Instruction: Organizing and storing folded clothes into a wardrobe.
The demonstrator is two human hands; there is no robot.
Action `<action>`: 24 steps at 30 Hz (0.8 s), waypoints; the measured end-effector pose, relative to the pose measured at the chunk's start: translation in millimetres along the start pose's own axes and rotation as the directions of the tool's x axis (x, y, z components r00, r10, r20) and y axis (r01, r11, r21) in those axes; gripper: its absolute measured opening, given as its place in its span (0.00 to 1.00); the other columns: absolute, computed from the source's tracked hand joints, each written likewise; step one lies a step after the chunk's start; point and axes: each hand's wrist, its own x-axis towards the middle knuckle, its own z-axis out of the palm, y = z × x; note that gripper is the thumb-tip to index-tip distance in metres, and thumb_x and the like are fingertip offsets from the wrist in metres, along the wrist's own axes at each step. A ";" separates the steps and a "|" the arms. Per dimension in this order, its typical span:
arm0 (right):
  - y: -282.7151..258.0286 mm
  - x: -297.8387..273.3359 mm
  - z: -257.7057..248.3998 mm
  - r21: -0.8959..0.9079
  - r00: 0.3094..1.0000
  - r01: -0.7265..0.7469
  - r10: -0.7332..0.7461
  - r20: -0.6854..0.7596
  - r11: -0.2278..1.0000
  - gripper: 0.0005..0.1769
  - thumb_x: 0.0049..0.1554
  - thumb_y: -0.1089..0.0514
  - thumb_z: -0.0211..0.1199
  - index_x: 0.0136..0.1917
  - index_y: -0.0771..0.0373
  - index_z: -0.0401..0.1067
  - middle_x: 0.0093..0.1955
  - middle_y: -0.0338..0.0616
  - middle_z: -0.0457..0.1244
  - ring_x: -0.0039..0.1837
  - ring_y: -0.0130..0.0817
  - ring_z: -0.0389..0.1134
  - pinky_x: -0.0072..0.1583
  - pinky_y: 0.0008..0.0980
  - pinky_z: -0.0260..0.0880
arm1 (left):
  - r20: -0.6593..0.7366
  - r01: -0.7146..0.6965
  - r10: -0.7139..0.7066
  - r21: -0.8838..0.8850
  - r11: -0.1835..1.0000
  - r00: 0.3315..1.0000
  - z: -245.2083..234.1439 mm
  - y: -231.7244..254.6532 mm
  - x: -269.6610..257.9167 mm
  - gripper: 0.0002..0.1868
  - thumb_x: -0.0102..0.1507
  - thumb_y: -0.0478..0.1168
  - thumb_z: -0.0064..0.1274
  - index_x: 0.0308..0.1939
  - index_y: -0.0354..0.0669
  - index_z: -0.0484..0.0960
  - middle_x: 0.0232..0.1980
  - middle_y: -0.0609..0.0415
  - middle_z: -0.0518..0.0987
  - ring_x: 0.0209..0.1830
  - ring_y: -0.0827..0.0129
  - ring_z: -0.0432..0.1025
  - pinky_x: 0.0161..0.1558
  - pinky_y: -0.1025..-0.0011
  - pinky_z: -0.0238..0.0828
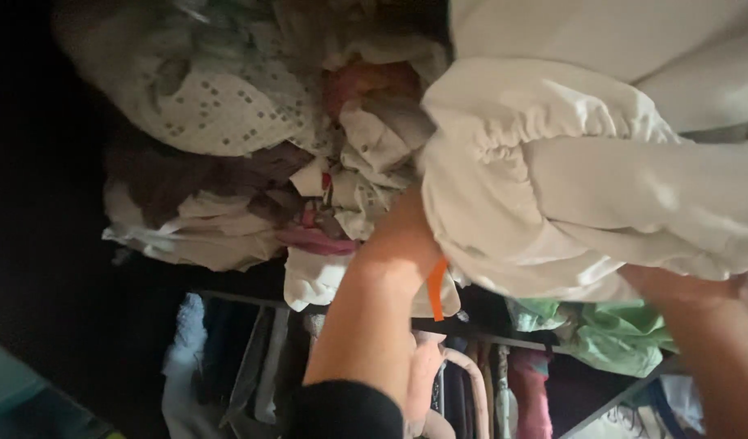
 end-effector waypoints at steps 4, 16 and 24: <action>-4.6 25.6 -25.6 0.059 0.992 -0.010 0.003 0.127 0.998 0.34 0.69 0.34 0.38 0.67 0.60 0.70 0.66 0.51 0.66 0.69 0.47 0.66 0.77 0.45 0.58 | 0.071 -0.047 0.043 0.060 0.997 0.997 -52.5 78.4 128.0 0.18 0.68 0.48 0.51 0.62 0.52 0.76 0.65 0.50 0.76 0.66 0.55 0.70 0.66 0.58 0.66; 130.0 168.8 221.8 0.160 0.946 -0.158 0.102 0.309 0.974 0.35 0.68 0.33 0.38 0.63 0.59 0.76 0.59 0.54 0.70 0.63 0.52 0.70 0.75 0.45 0.62 | 0.195 -0.298 0.264 0.169 0.939 0.944 -22.2 146.2 219.2 0.16 0.69 0.46 0.54 0.60 0.53 0.77 0.64 0.51 0.77 0.65 0.56 0.71 0.66 0.59 0.67; 149.6 222.6 193.3 0.324 0.970 -0.169 0.100 0.220 0.931 0.30 0.67 0.35 0.42 0.68 0.53 0.72 0.61 0.54 0.68 0.64 0.54 0.68 0.72 0.47 0.62 | 0.183 -0.324 0.279 0.306 0.895 0.943 -50.4 185.8 159.8 0.15 0.69 0.44 0.55 0.59 0.53 0.79 0.63 0.51 0.78 0.65 0.56 0.72 0.66 0.59 0.67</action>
